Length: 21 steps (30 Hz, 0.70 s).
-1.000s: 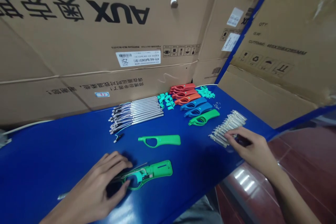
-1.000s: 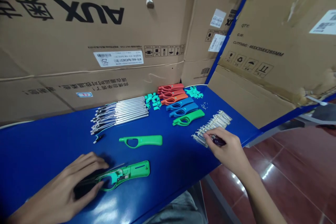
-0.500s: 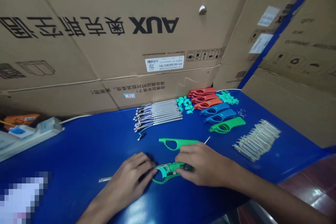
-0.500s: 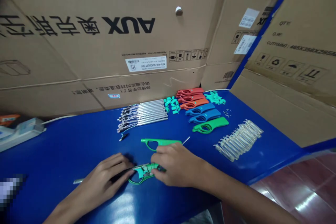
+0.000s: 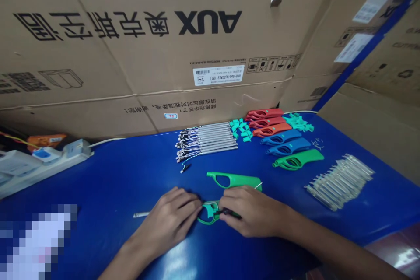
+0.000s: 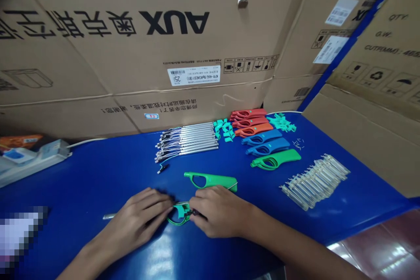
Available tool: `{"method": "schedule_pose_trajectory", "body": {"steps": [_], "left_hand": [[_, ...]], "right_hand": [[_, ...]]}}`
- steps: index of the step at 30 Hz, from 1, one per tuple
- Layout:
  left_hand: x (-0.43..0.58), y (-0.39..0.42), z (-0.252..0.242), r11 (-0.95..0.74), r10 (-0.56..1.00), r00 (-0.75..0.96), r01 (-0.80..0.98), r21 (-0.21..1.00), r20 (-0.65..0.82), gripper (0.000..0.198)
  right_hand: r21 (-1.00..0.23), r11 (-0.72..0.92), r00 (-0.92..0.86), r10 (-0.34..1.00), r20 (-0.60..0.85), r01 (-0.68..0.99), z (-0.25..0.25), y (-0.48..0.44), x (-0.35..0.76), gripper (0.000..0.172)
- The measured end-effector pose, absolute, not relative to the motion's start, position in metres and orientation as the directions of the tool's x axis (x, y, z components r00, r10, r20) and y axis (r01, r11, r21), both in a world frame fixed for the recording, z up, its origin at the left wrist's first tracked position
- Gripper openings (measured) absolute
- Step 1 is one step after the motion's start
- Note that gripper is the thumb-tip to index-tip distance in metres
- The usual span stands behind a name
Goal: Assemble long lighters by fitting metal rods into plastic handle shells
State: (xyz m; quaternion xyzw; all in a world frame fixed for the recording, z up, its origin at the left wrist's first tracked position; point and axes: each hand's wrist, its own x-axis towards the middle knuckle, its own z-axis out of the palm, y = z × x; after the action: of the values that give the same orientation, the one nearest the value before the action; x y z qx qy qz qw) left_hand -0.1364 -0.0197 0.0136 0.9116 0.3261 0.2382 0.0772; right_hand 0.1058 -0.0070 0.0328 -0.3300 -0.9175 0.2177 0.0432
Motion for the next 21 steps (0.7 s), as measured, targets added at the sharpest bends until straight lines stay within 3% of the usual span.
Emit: {"method": "schedule_pose_trajectory", "body": {"steps": [7,11,14,17,21], "left_hand": [[-0.135,-0.020,0.019,-0.774,0.633,0.597,0.513,0.372,0.493,0.016],[-0.131,-0.021,0.016,-0.774,0.632,0.558,0.442,0.452,0.537,0.019],[-0.136,-0.020,0.016,-0.755,0.656,0.569,0.509,0.414,0.496,0.023],[-0.144,-0.017,0.017,-0.731,0.677,0.589,0.607,0.311,0.441,0.027],[-0.153,-0.014,0.017,-0.734,0.673,0.649,0.647,0.207,0.356,0.022]], "right_hand": [[-0.426,0.676,-0.722,0.688,0.072,0.602,0.030,-0.010,0.103,0.025],[-0.343,0.765,-0.750,0.628,0.208,0.545,0.032,-0.014,0.101,0.023],[-0.271,0.778,-0.738,0.625,0.252,0.567,0.048,-0.016,0.114,0.019],[-0.215,0.669,-0.590,0.735,0.335,0.711,0.072,-0.008,0.152,0.020],[-0.180,0.354,-0.229,0.842,0.488,0.918,0.090,0.028,0.237,0.023]]}}
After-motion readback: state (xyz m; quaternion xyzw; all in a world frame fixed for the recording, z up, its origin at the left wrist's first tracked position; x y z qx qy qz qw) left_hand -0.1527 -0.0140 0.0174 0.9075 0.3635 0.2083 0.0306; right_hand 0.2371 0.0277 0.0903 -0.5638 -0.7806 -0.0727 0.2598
